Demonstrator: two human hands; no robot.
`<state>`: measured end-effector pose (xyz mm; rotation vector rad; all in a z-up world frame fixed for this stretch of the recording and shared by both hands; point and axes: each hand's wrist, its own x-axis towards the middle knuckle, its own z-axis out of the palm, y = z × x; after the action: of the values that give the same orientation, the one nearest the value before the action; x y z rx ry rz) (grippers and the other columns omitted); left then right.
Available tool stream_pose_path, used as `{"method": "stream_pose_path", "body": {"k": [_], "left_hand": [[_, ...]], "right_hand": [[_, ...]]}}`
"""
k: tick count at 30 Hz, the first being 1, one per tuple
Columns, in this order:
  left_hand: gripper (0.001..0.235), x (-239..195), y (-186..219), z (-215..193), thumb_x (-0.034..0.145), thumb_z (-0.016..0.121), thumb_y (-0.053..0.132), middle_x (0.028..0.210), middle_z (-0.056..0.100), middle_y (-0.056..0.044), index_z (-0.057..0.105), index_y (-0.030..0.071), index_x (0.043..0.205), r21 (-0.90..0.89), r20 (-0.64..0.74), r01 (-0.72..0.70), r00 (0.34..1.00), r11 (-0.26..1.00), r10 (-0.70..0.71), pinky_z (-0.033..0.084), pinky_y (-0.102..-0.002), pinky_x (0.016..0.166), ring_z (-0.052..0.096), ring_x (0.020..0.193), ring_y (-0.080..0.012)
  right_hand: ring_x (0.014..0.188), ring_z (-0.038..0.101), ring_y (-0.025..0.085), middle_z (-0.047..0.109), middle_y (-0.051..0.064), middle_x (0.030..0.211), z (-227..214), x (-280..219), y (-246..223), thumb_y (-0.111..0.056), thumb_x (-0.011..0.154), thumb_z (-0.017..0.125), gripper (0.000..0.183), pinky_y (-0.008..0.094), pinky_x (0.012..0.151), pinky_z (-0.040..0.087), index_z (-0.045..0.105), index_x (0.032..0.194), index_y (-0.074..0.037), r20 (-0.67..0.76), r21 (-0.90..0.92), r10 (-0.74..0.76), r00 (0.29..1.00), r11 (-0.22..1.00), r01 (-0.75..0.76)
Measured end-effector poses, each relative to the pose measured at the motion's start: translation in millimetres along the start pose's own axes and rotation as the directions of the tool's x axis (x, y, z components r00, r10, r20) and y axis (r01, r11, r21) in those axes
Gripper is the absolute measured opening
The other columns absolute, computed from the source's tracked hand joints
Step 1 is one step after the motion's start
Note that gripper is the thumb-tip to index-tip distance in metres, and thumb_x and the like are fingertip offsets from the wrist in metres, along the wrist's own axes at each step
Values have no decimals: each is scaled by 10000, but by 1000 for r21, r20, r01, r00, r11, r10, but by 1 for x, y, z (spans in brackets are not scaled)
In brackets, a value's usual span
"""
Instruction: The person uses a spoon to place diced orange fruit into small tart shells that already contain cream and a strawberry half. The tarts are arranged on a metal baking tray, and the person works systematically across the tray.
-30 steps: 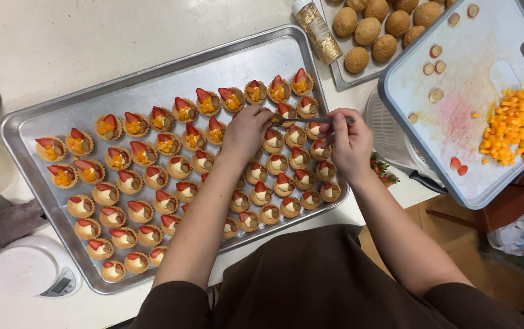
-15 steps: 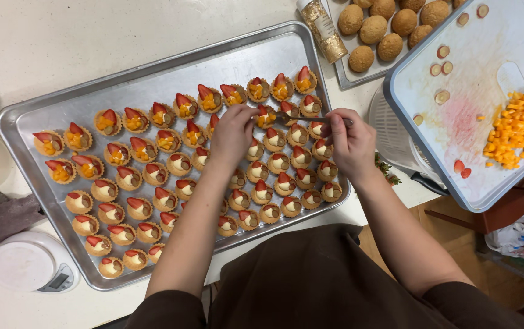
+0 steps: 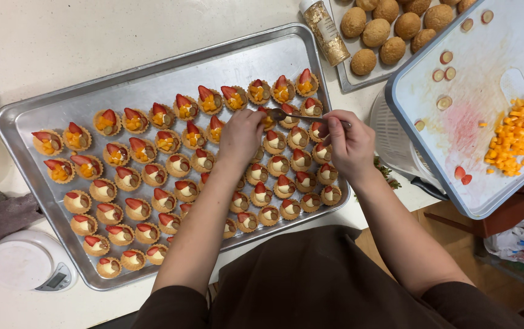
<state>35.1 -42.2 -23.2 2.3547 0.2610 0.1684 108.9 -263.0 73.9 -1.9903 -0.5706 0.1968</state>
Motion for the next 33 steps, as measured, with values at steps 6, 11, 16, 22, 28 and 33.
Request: {"method": "stream_pose_path", "body": {"k": [6,11,16,22,28,33], "left_hand": [[223,-1,2,-2,891,714,100,982,713,-96,738,98,1113,-35,-15,11,1000,999,-11,556,-442,806,672,966,-316],[260,-1,2,-4,901,703,86,1000,708,-98,728,112,1159,-44,-42,26,999,999,-28,561,-436,798,673,970,-309],[264,1,-1,-3,893,701,81,1026,711,-95,723,96,1157,-39,-50,-2,999,999,0,562,-431,813,670,983,-307],[284,2,0,-1,877,692,76,1040,707,-91,722,92,1159,-13,-23,19,1000,1000,-19,565,-429,805,673,1003,-302],[390,6,2,-1,860,683,80,1023,686,-113,687,93,1249,34,7,34,999,999,-34,560,-440,812,662,994,-302],[446,8,3,2,839,698,90,1018,671,-113,653,68,1283,72,7,-13,1000,997,13,558,-430,845,657,986,-299]], "right_hand": [[768,702,108,720,74,880,-2,1,-1,-110,1139,529,163,234,648,578,646,1150,4,-15,-6,-5,1000,1000,5],[776,693,104,711,73,881,-1,0,0,-111,1139,537,159,231,649,570,644,1156,5,-12,16,-9,1000,1000,9],[731,687,95,714,63,859,-2,1,1,-119,1134,536,166,227,620,558,648,1145,3,-34,-1,24,999,1000,-24],[744,691,100,709,66,864,-2,-1,2,-114,1132,534,169,229,623,572,650,1142,8,-23,1,11,1000,1000,-11],[751,688,101,711,64,874,-12,0,4,-106,1138,527,166,230,638,575,638,1145,17,-45,39,19,999,999,-18],[745,690,104,716,69,869,-10,-3,5,-99,1134,529,160,231,627,571,642,1139,14,-46,37,21,999,999,-19]]}}
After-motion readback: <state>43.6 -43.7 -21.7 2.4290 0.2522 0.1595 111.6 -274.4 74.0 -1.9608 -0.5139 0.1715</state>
